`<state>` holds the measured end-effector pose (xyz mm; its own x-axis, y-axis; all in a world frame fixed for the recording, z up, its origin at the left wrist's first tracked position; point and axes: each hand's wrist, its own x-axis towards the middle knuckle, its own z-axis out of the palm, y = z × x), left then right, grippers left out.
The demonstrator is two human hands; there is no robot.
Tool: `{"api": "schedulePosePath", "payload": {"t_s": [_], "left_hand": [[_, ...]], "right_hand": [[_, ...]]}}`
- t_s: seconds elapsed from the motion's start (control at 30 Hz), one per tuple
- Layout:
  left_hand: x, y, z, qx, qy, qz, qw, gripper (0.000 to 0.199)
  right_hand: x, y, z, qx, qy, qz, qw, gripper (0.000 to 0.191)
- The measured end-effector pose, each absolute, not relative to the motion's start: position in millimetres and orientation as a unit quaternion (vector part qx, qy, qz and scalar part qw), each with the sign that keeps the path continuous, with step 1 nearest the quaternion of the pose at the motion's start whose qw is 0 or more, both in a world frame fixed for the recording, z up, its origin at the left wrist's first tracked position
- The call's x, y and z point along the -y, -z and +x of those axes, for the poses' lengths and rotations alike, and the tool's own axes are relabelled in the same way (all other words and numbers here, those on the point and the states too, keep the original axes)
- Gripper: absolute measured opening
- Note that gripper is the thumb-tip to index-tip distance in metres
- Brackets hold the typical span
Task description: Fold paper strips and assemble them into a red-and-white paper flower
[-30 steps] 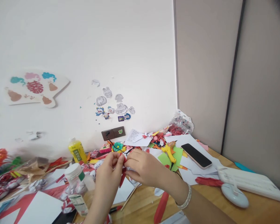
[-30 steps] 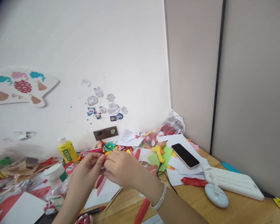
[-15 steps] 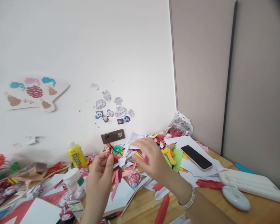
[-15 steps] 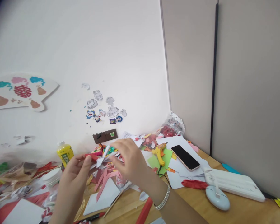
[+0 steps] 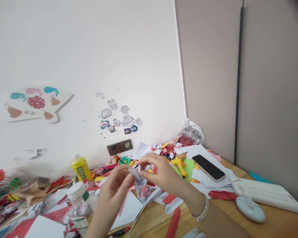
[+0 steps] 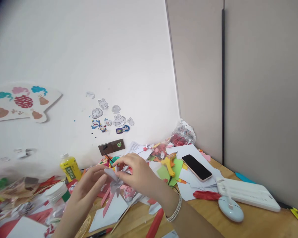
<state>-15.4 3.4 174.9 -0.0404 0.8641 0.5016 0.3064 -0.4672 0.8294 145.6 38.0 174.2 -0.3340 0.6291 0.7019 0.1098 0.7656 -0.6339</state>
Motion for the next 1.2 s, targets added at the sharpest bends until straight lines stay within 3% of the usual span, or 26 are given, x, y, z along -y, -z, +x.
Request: {"api": "schedulePosePath", "payload": {"t_s": [0.13, 0.3, 0.47, 0.63, 0.9, 1.2], "left_hand": [[-5, -175, -19, -0.483, -0.51, 0.68, 0.211, 0.021], [-10, -171, -19, -0.442, -0.559, 0.666, 0.22, 0.025], [-10, -165, -23, -0.466, -0.509, 0.72, 0.077, 0.015], [-6, -163, -21, -0.492, -0.498, 0.713, -0.038, 0.017], [0, -163, -21, -0.419, -0.51, 0.737, -0.147, 0.011], [-3, -162, -21, -0.284, -0.499, 0.754, -0.319, 0.019]], "right_hand": [[-34, -175, 145, 0.803, -0.23, -0.214, 0.506, 0.029], [-37, -171, 142, 0.813, -0.207, -0.19, 0.51, 0.024], [-40, -167, 140, 0.788, -0.202, -0.206, 0.543, 0.015], [-44, -165, 138, 0.799, -0.115, -0.155, 0.569, 0.008], [-47, -165, 143, 0.816, -0.077, -0.107, 0.562, 0.004], [-43, -169, 147, 0.831, 0.01, -0.09, 0.549, 0.004]]}}
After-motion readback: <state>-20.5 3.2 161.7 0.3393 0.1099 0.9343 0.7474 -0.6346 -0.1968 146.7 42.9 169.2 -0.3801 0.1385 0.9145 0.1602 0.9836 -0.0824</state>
